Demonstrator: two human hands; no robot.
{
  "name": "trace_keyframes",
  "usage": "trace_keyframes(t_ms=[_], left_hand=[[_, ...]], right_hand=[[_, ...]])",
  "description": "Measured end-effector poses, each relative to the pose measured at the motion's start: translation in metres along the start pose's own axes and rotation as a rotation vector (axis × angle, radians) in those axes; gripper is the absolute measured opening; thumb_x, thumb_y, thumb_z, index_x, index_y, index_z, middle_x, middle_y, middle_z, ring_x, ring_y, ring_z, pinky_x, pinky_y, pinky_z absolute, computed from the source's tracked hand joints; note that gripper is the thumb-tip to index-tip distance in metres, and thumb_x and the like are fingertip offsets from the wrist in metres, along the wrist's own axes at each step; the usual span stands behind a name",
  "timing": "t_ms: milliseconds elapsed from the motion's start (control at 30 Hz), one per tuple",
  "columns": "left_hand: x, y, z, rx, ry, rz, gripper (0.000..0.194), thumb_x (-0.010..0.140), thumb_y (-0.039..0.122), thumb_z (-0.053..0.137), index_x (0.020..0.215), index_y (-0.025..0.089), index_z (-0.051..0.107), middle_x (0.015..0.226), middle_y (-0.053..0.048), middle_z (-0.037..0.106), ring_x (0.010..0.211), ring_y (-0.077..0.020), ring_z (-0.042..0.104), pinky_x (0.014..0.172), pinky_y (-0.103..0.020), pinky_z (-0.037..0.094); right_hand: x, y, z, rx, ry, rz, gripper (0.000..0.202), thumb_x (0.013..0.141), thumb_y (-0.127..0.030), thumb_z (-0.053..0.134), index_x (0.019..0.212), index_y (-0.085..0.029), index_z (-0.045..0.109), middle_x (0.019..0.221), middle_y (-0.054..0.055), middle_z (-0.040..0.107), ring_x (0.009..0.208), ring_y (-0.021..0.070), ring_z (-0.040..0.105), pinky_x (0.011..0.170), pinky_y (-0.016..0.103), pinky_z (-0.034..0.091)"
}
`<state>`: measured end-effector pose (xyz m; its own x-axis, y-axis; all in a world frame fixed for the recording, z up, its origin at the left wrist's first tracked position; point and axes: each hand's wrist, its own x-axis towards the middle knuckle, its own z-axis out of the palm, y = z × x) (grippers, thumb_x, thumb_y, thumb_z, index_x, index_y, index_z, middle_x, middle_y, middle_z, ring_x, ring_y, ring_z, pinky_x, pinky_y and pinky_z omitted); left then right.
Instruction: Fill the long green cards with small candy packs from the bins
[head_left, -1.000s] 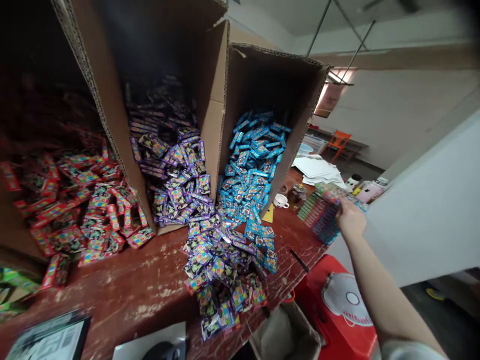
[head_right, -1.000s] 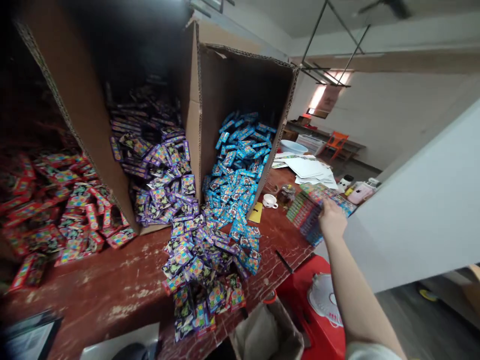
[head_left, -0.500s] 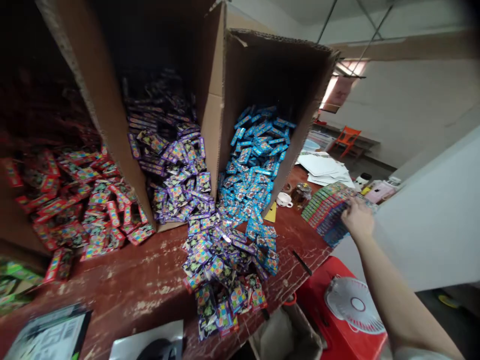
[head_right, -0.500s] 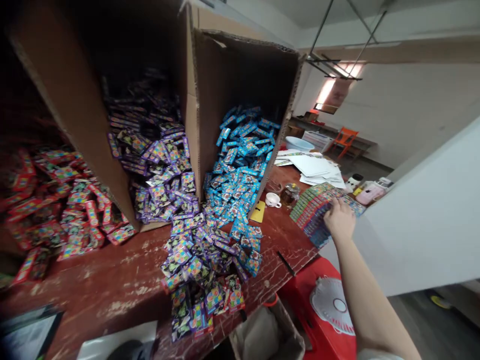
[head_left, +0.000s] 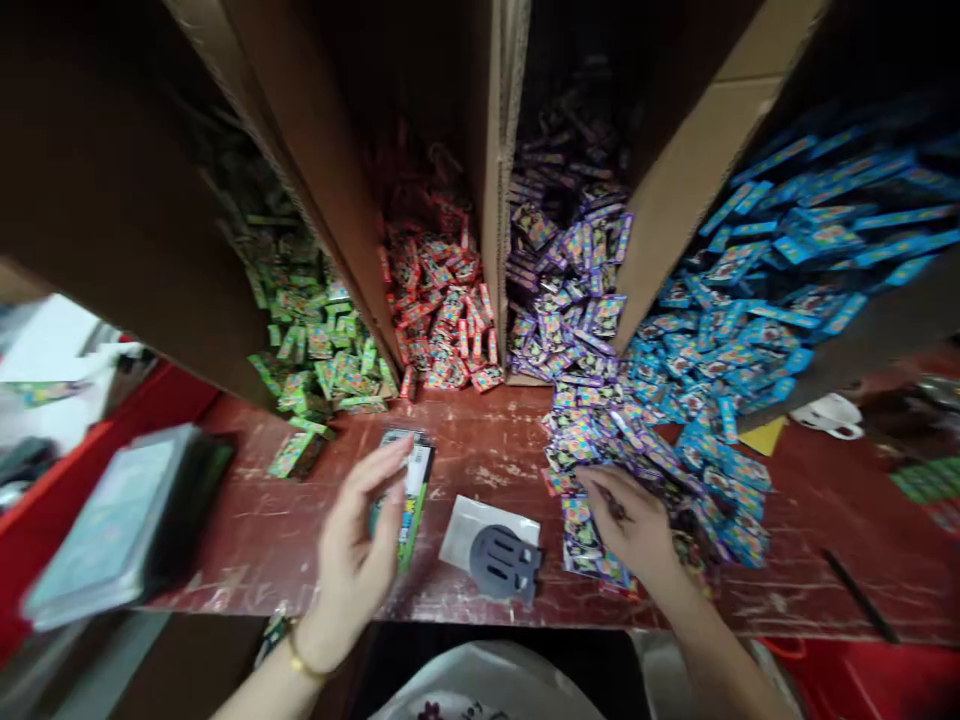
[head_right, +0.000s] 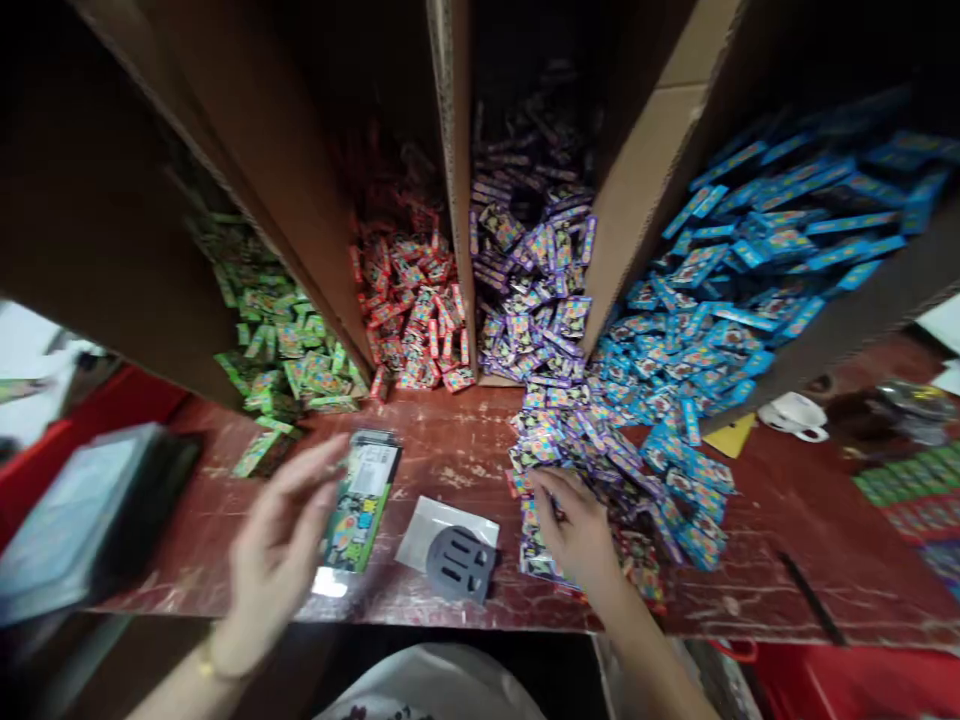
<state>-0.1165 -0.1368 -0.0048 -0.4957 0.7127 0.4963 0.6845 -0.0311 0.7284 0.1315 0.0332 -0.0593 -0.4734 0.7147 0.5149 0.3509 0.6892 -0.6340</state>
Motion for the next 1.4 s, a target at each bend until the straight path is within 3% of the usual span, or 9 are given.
trace_keyframes(t_ms=[133, 333, 467, 567, 700, 867, 1100, 1233, 1400], left_hand=[[-0.041, -0.064, 0.014, 0.303, -0.282, -0.001, 0.048, 0.09, 0.027, 0.045, 0.136, 0.019, 0.035, 0.14, -0.016, 0.04, 0.13, -0.027, 0.037, 0.104, -0.049, 0.036], [-0.088, -0.116, 0.029, 0.744, -0.108, -0.158, 0.075, 0.087, 0.043, 0.046, 0.144, 0.008, 0.011, 0.147, -0.026, 0.022, 0.136, -0.0365, 0.018, 0.104, -0.063, 0.021], [-0.088, -0.119, 0.029, 0.766, -0.103, -0.167, 0.077, 0.088, 0.043, 0.045, 0.144, 0.006, 0.007, 0.147, -0.026, 0.024, 0.136, -0.0356, 0.022, 0.104, -0.061, 0.024], [-0.085, -0.119, 0.025, 0.737, -0.096, -0.162, 0.08, 0.087, 0.042, 0.046, 0.144, 0.005, 0.003, 0.146, -0.028, 0.023, 0.135, -0.0362, 0.024, 0.103, -0.061, 0.026], [-0.07, -0.112, 0.007, 0.652, -0.057, -0.135, 0.072, 0.088, 0.035, 0.048, 0.144, 0.008, 0.012, 0.134, -0.026, 0.044, 0.125, -0.0343, 0.042, 0.098, -0.059, 0.035], [-0.046, -0.081, -0.017, 0.414, -0.059, -0.058, 0.046, 0.088, 0.032, 0.049, 0.13, 0.012, 0.042, 0.112, -0.017, 0.062, 0.102, -0.026, 0.061, 0.084, -0.04, 0.052], [-0.027, -0.044, -0.02, 0.216, -0.334, -0.129, 0.025, 0.091, 0.02, 0.041, 0.081, 0.015, 0.063, 0.072, -0.008, 0.069, 0.064, -0.0192, 0.066, 0.061, -0.027, 0.05], [-0.008, -0.023, -0.025, 0.257, -0.475, -0.072, 0.025, 0.091, 0.023, 0.043, 0.079, 0.016, 0.064, 0.069, -0.007, 0.069, 0.061, -0.0184, 0.065, 0.058, -0.025, 0.046], [-0.01, -0.024, -0.054, 0.297, -0.645, -0.114, 0.031, 0.091, 0.033, 0.046, 0.072, 0.019, 0.065, 0.061, -0.003, 0.067, 0.055, -0.0161, 0.062, 0.053, -0.022, 0.042]], right_hand=[[0.05, -0.038, 0.096, 0.253, -0.387, 0.139, 0.016, 0.085, -0.019, 0.048, 0.092, -0.017, 0.063, 0.09, 0.007, 0.066, 0.08, 0.0157, 0.066, 0.07, 0.025, 0.054], [0.105, -0.083, 0.23, 0.17, -0.697, 0.205, 0.015, 0.073, -0.008, 0.061, 0.086, -0.013, 0.066, 0.096, 0.01, 0.066, 0.087, 0.0177, 0.064, 0.077, 0.025, 0.049], [0.128, -0.092, 0.264, 0.086, -0.832, 0.276, 0.014, 0.057, -0.018, 0.077, 0.066, -0.013, 0.067, 0.073, 0.006, 0.067, 0.078, 0.0231, 0.063, 0.07, 0.029, 0.047], [0.136, -0.093, 0.259, 0.139, -0.962, 0.283, 0.021, 0.048, -0.022, 0.082, 0.053, -0.014, 0.063, 0.052, -0.003, 0.058, 0.06, 0.0166, 0.058, 0.057, 0.023, 0.044], [0.118, -0.103, 0.229, 0.289, -1.025, 0.257, 0.017, 0.06, -0.028, 0.075, 0.063, -0.013, 0.067, 0.053, -0.005, 0.056, 0.053, 0.0115, 0.053, 0.051, 0.02, 0.041], [0.067, -0.123, 0.184, 0.581, -0.846, 0.231, 0.024, 0.076, -0.035, 0.062, 0.072, -0.012, 0.067, 0.062, -0.001, 0.061, 0.057, 0.0132, 0.054, 0.052, 0.021, 0.042], [0.064, -0.144, 0.11, 0.225, -0.369, -0.177, 0.014, 0.078, -0.031, 0.065, 0.081, -0.018, 0.065, 0.09, 0.008, 0.065, 0.091, 0.0226, 0.055, 0.083, 0.035, 0.039], [0.08, -0.142, 0.085, 0.065, -0.586, -0.444, 0.012, 0.084, -0.018, 0.057, 0.075, -0.02, 0.064, 0.075, 0.001, 0.066, 0.084, 0.0175, 0.056, 0.095, 0.041, 0.024], [0.087, -0.108, 0.064, 0.085, -0.521, -0.386, 0.021, 0.084, -0.017, 0.055, 0.065, -0.019, 0.063, 0.064, -0.002, 0.065, 0.068, 0.0131, 0.057, 0.097, 0.041, 0.021]])
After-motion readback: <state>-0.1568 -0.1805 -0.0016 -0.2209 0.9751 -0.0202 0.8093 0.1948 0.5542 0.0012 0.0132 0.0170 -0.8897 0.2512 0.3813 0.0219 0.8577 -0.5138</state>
